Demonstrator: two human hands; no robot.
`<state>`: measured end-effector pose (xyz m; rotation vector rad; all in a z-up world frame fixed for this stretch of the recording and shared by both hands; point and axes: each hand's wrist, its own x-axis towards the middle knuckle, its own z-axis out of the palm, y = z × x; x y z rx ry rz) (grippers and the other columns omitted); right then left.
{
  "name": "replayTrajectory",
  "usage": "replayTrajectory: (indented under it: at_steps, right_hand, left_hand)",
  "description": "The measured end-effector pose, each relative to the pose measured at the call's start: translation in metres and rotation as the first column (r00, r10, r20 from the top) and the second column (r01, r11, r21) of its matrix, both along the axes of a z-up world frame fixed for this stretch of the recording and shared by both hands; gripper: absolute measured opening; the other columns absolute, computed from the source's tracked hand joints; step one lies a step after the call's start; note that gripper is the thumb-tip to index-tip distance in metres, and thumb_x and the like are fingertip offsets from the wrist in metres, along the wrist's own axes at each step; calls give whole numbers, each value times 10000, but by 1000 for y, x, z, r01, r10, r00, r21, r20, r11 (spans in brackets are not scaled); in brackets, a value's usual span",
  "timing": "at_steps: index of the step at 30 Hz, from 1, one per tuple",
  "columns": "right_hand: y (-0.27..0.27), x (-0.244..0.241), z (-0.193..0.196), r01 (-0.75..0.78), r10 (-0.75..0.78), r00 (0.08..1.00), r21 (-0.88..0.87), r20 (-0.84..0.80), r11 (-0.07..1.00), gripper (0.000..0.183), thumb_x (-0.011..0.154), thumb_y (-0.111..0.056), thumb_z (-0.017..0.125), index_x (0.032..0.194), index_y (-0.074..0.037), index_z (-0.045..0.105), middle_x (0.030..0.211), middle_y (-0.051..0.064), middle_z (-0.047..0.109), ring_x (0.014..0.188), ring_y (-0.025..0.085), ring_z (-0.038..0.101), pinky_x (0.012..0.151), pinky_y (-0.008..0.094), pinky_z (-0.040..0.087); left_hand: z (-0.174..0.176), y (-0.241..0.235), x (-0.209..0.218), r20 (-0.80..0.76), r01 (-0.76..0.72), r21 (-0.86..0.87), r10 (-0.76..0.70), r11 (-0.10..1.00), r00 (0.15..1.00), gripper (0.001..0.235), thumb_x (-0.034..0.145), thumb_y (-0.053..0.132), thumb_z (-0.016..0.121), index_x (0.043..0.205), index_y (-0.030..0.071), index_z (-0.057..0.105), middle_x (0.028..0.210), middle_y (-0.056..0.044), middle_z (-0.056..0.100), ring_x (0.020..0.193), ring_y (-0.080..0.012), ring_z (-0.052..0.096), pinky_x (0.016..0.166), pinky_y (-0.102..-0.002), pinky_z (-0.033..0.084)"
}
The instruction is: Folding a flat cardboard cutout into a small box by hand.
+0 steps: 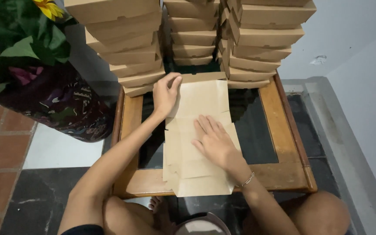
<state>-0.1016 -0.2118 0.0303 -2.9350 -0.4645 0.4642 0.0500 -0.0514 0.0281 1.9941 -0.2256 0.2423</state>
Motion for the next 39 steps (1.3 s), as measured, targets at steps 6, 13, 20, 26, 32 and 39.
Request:
replayTrajectory:
  at_steps: [6, 13, 20, 26, 32, 39]
  right_hand:
    - [-4, 7, -27, -56, 48, 977, 34, 208, 998, 648, 1072, -441, 405, 1573, -39, 323, 1571, 221, 341, 1495, 382, 262, 1210, 529, 206]
    - [-8, 10, -40, -81, 49, 951, 94, 306, 992, 650, 1061, -442, 436, 1547, -14, 379, 1533, 233, 390, 1481, 384, 280, 1204, 537, 196]
    - [-5, 6, -35, -57, 15, 957, 136, 291, 989, 638, 1051, -440, 455, 1545, -41, 392, 1549, 215, 385, 1494, 387, 285, 1190, 571, 237]
    - [-5, 6, -46, -42, 5, 948, 110, 318, 993, 615, 1053, -460, 431, 1525, -67, 431, 1502, 193, 442, 1469, 385, 350, 1179, 595, 264]
    - [-1, 1, -30, -34, -8, 949, 128, 314, 991, 606, 1050, -446, 420, 1517, -60, 444, 1503, 204, 444, 1459, 400, 365, 1174, 607, 273]
    - [11, -12, 15, -7, -23, 955, 99, 297, 995, 567, 1057, -474, 356, 1344, -52, 603, 1282, 237, 624, 1312, 389, 548, 1145, 607, 292]
  left_hand:
    - [9, 2, -6, 171, 56, -78, -42, 995, 984, 137, 1029, 206, 641, 1069, 174, 768, 978, -93, 782, 994, -332, 729, 882, -470, 567]
    - [9, 10, -10, 272, 181, -125, -142, 975, 952, 79, 957, 171, 753, 1000, 222, 795, 933, 6, 788, 968, -164, 737, 892, -350, 561]
    - [16, 28, 1, 82, 413, -179, -405, 893, 911, 203, 1040, 265, 595, 1088, 236, 790, 806, -3, 761, 778, -16, 605, 787, -221, 550]
    - [46, 38, -14, -421, 588, -449, -740, 673, 525, 1186, 777, 935, 44, 1368, 105, 650, 1169, -67, 765, 1091, -100, 705, 1094, -308, 434]
    - [64, 20, -36, -606, 643, -213, -616, 735, 503, 683, 947, 559, 570, 1408, 56, 599, 1525, -215, 492, 1430, -385, 442, 1226, -517, 275]
    - [15, 22, 2, -618, 724, -398, -748, 563, 242, 561, 1010, 494, 524, 1411, 113, 615, 1424, -140, 606, 1224, -283, 631, 962, -464, 569]
